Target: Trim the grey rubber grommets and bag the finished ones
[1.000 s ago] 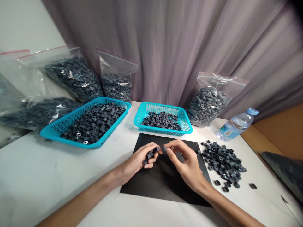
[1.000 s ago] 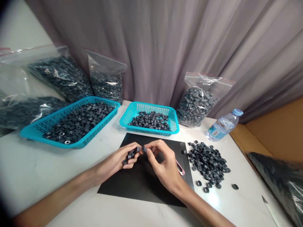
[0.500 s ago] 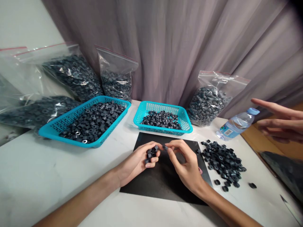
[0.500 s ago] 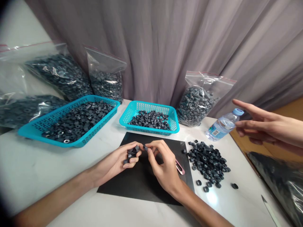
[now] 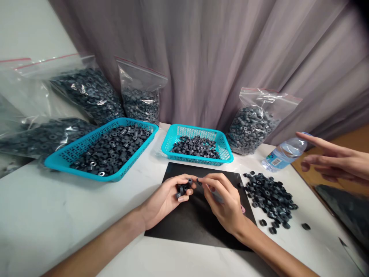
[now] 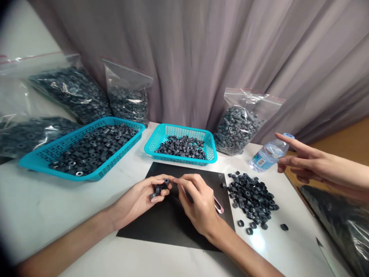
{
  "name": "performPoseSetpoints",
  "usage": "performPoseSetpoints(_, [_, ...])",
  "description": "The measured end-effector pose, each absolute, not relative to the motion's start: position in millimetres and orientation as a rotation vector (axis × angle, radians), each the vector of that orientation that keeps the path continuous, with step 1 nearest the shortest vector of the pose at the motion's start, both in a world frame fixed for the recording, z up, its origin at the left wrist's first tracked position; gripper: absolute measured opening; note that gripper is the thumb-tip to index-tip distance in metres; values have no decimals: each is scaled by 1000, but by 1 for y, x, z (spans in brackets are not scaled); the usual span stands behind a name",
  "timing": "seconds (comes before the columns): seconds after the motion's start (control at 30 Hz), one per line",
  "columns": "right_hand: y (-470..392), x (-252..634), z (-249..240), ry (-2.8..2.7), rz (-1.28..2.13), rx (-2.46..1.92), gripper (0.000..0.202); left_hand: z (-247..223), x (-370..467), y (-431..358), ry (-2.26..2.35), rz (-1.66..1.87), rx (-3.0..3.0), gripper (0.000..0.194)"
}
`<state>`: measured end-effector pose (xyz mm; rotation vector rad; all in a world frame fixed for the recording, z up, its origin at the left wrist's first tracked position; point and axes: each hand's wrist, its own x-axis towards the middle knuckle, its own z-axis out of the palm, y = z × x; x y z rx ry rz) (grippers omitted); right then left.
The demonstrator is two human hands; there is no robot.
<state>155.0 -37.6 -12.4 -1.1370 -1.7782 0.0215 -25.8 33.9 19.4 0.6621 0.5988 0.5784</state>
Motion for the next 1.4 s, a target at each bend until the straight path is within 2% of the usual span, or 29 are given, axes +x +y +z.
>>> performPoseSetpoints(0.23, [-35,157,-13,-1789,-34,-1139,35,19,-26,35,610,621,798,29])
performPoseSetpoints(0.43, [-37,152,-15,-1799,8,-1149,34,19,-28,33,616,631,883,26])
performPoseSetpoints(0.57, [-25,167,4,-1664,-25,-1153,25,20,-30,34,683,624,907,25])
performPoseSetpoints(0.73, [-12,204,35,-1221,-120,-1287,10,26,-30,33,693,622,911,25])
performPoseSetpoints(0.87, [-19,199,31,-1374,-24,-1245,11,28,-28,31,672,611,922,26])
performPoseSetpoints(1.1, [-37,164,13,-1825,310,-1087,25,26,-27,29,616,639,915,26])
performPoseSetpoints(1.4, [-37,163,2,-1810,325,-1082,29,24,-27,28,614,668,851,22])
